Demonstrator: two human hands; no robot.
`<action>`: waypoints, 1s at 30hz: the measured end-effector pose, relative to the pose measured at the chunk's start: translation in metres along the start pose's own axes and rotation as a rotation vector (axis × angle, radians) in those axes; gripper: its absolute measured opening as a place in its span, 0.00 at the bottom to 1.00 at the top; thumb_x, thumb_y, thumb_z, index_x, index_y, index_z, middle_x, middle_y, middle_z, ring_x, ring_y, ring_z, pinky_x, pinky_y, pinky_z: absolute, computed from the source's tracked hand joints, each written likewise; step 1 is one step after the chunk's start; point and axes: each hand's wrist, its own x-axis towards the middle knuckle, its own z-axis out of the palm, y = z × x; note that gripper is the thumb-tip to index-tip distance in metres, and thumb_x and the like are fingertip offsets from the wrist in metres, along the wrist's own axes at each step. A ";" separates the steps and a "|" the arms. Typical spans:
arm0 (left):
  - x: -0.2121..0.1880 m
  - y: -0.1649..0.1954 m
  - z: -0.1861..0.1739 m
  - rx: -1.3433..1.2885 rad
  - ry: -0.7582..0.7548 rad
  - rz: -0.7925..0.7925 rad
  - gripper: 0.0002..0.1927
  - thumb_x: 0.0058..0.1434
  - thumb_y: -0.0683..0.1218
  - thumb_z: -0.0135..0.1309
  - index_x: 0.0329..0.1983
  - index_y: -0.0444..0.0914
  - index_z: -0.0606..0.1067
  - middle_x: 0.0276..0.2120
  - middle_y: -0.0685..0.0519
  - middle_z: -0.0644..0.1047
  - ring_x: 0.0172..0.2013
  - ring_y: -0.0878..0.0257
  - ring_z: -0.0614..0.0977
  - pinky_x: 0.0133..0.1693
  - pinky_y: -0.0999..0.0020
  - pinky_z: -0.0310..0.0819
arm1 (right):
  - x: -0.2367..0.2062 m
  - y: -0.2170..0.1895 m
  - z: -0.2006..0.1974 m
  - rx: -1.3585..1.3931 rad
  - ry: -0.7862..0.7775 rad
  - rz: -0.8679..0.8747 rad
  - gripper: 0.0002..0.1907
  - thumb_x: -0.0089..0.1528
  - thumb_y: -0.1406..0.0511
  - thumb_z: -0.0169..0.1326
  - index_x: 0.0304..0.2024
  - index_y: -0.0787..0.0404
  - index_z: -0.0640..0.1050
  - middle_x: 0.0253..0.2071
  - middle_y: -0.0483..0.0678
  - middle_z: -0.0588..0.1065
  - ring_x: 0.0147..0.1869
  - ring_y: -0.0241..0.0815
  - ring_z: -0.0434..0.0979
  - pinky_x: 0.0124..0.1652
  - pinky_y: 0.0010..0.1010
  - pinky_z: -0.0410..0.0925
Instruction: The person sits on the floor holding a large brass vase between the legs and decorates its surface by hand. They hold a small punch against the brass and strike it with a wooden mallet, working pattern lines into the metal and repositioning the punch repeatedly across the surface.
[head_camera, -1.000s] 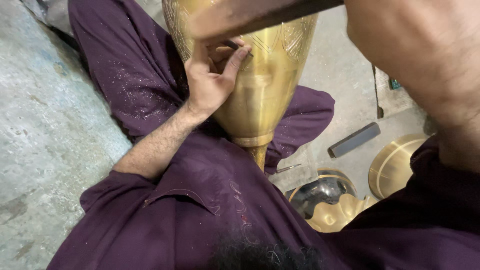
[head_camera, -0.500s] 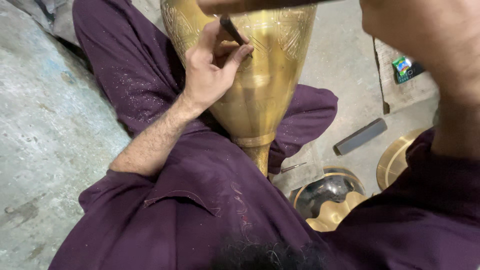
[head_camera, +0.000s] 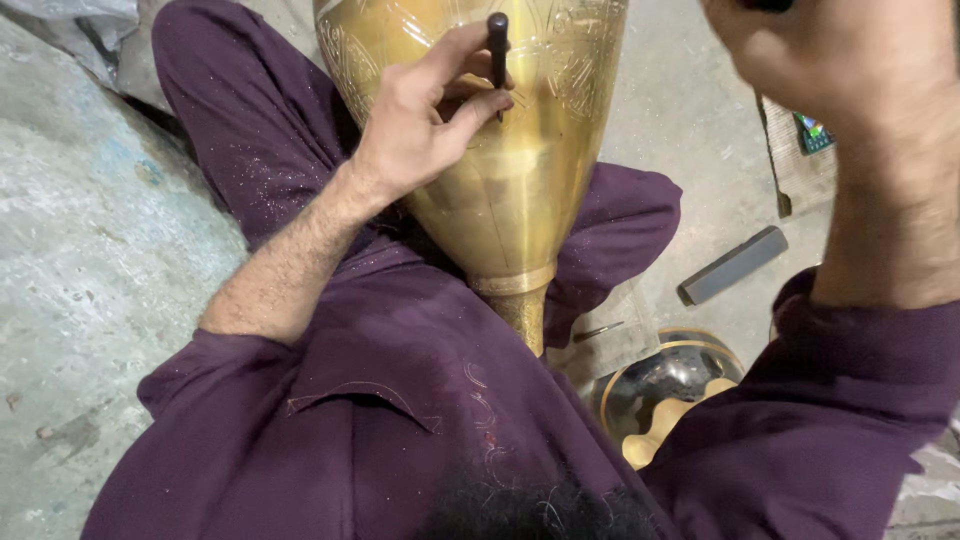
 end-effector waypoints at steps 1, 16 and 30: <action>0.004 0.000 -0.001 0.037 -0.025 0.040 0.26 0.73 0.35 0.62 0.70 0.33 0.65 0.52 0.44 0.82 0.50 0.57 0.89 0.52 0.67 0.89 | -0.003 0.001 0.001 0.009 0.015 0.008 0.07 0.62 0.69 0.59 0.41 0.60 0.74 0.34 0.47 0.73 0.36 0.43 0.73 0.38 0.29 0.66; 0.036 0.018 -0.019 0.125 -0.355 0.163 0.23 0.73 0.38 0.62 0.67 0.37 0.66 0.51 0.44 0.82 0.49 0.56 0.88 0.51 0.64 0.85 | -0.039 -0.038 0.021 0.224 0.173 0.281 0.16 0.60 0.71 0.71 0.46 0.64 0.77 0.35 0.52 0.78 0.41 0.53 0.81 0.42 0.42 0.71; 0.073 0.033 -0.027 0.159 -0.660 0.239 0.23 0.69 0.42 0.62 0.66 0.40 0.70 0.36 0.47 0.82 0.38 0.51 0.86 0.38 0.57 0.80 | -0.091 -0.087 0.064 0.705 0.351 0.723 0.12 0.64 0.73 0.68 0.40 0.65 0.75 0.34 0.49 0.76 0.36 0.41 0.77 0.39 0.32 0.71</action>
